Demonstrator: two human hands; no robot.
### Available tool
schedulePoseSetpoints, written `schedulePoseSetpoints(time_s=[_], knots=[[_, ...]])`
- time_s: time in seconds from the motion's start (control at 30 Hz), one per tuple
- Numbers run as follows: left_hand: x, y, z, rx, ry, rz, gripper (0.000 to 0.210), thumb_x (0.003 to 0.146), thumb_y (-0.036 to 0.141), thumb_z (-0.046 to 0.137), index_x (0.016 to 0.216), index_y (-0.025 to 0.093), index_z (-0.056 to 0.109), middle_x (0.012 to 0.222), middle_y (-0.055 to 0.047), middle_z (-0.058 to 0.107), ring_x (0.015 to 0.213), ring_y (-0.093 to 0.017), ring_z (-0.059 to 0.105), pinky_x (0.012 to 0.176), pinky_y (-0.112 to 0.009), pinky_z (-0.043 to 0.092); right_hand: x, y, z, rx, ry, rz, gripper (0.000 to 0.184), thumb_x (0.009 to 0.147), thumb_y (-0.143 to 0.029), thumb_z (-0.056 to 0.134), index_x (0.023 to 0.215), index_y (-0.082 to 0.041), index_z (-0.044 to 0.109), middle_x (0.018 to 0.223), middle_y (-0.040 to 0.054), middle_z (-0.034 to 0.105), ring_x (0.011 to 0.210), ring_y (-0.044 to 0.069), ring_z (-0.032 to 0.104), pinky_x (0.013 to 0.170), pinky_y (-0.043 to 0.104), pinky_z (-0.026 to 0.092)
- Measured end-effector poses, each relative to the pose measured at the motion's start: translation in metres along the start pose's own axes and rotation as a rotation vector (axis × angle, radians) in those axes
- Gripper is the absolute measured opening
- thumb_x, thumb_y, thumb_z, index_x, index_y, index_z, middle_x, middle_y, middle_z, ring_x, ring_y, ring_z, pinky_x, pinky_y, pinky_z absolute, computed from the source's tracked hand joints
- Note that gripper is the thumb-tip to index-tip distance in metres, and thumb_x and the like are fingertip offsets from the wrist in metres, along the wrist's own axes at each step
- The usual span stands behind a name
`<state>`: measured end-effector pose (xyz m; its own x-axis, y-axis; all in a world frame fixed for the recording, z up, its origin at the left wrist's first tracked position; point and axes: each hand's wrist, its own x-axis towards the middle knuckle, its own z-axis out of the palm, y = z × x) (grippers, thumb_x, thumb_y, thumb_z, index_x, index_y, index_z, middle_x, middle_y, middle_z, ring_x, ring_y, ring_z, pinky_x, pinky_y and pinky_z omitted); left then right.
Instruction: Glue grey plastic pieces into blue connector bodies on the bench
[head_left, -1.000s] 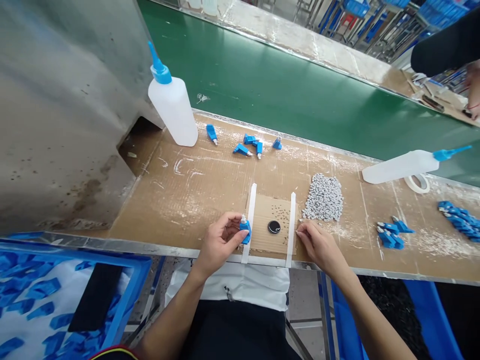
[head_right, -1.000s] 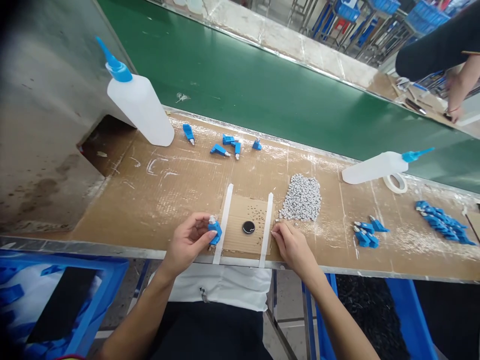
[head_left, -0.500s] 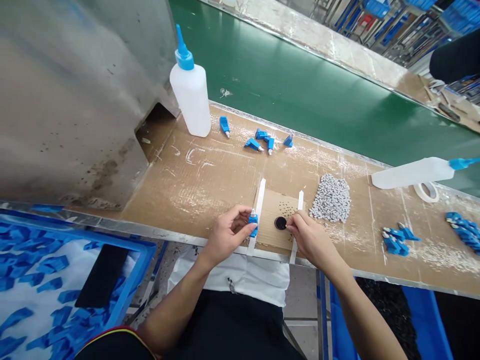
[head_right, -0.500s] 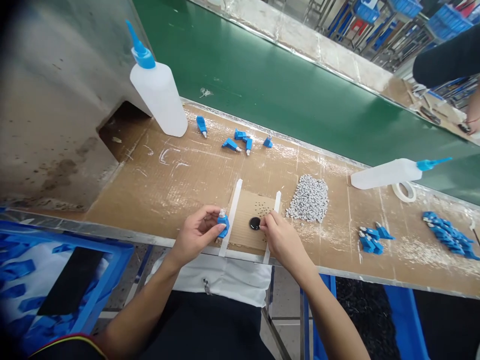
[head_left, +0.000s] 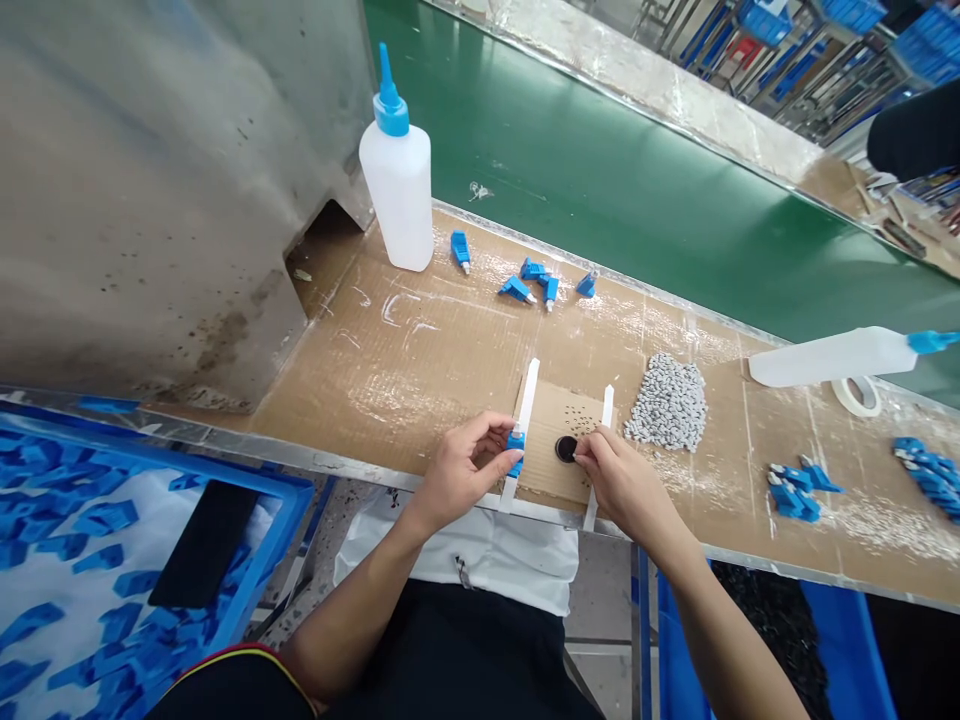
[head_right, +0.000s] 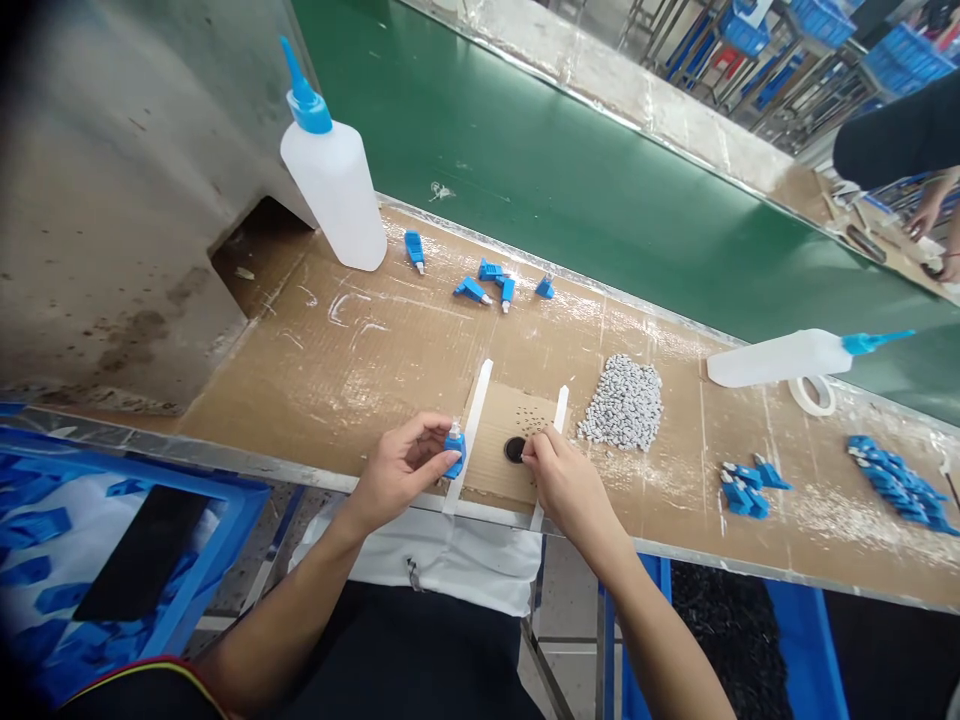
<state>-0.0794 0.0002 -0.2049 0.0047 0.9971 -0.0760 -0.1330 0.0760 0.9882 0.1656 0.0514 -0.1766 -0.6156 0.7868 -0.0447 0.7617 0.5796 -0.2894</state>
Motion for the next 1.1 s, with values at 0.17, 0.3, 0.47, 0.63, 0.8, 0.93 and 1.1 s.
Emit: schedulePoseSetpoints(time_s=[0.17, 0.3, 0.47, 0.63, 0.8, 0.93, 1.1], knots=[[0.0, 0.001, 0.0, 0.01, -0.01, 0.008, 0.018, 0.089, 0.031, 0.072, 0.103, 0.021, 0.07, 0.087, -0.003, 0.074, 0.078, -0.016, 0.071, 0.073, -0.027, 0.061, -0.001, 0.0, 0.001, -0.01, -0.013, 0.011, 0.02, 0.102, -0.016, 0.041, 0.086, -0.025, 0.05, 0.086, 0.0049, 0.059, 0.07, 0.02, 0.058, 0.062, 0.03, 0.044], [0.0, 0.001, 0.0, 0.012, -0.021, 0.021, 0.016, 0.089, 0.028, 0.071, 0.103, 0.02, 0.069, 0.086, -0.002, 0.074, 0.078, -0.015, 0.071, 0.072, -0.026, 0.06, -0.002, 0.001, -0.003, -0.015, -0.027, 0.019, 0.019, 0.103, -0.017, 0.042, 0.087, -0.025, 0.048, 0.087, 0.0052, 0.061, 0.072, 0.021, 0.06, 0.062, 0.03, 0.043], [0.0, 0.0, -0.001, 0.017, -0.023, 0.027, 0.016, 0.089, 0.029, 0.071, 0.103, 0.02, 0.069, 0.087, -0.003, 0.074, 0.078, -0.016, 0.071, 0.071, -0.026, 0.06, 0.0, 0.006, -0.008, -0.013, -0.01, 0.054, 0.018, 0.104, -0.021, 0.043, 0.088, -0.025, 0.049, 0.088, 0.0056, 0.063, 0.073, 0.021, 0.061, 0.065, 0.031, 0.045], [-0.001, 0.0, -0.001, 0.026, -0.024, 0.026, 0.016, 0.089, 0.027, 0.071, 0.103, 0.02, 0.069, 0.087, -0.002, 0.074, 0.077, -0.015, 0.071, 0.072, -0.025, 0.059, 0.004, 0.014, -0.004, -0.039, -0.026, 0.064, 0.019, 0.104, -0.021, 0.041, 0.087, -0.025, 0.048, 0.087, 0.0056, 0.062, 0.074, 0.022, 0.062, 0.065, 0.031, 0.045], [0.0, 0.0, -0.001, 0.023, -0.026, 0.032, 0.016, 0.089, 0.027, 0.071, 0.104, 0.019, 0.069, 0.088, -0.002, 0.074, 0.077, -0.014, 0.07, 0.071, -0.025, 0.059, 0.007, 0.014, -0.004, -0.098, -0.045, 0.073, 0.018, 0.104, -0.02, 0.043, 0.088, -0.025, 0.049, 0.087, 0.0049, 0.062, 0.074, 0.021, 0.062, 0.063, 0.03, 0.043], [0.0, 0.0, 0.0, 0.032, -0.028, 0.029, 0.017, 0.09, 0.026, 0.071, 0.105, 0.019, 0.069, 0.087, -0.002, 0.074, 0.078, -0.014, 0.07, 0.071, -0.024, 0.059, 0.01, 0.012, -0.007, -0.16, -0.056, 0.098, 0.02, 0.104, -0.019, 0.041, 0.086, -0.024, 0.049, 0.086, 0.0047, 0.061, 0.073, 0.02, 0.061, 0.059, 0.029, 0.039], [-0.001, -0.002, -0.001, 0.025, -0.033, 0.024, 0.018, 0.09, 0.027, 0.071, 0.106, 0.019, 0.07, 0.089, -0.003, 0.074, 0.077, -0.014, 0.069, 0.071, -0.025, 0.059, 0.014, 0.013, -0.009, -0.168, -0.06, 0.099, 0.02, 0.104, -0.019, 0.042, 0.085, -0.025, 0.047, 0.085, 0.0046, 0.06, 0.071, 0.02, 0.059, 0.059, 0.029, 0.037]])
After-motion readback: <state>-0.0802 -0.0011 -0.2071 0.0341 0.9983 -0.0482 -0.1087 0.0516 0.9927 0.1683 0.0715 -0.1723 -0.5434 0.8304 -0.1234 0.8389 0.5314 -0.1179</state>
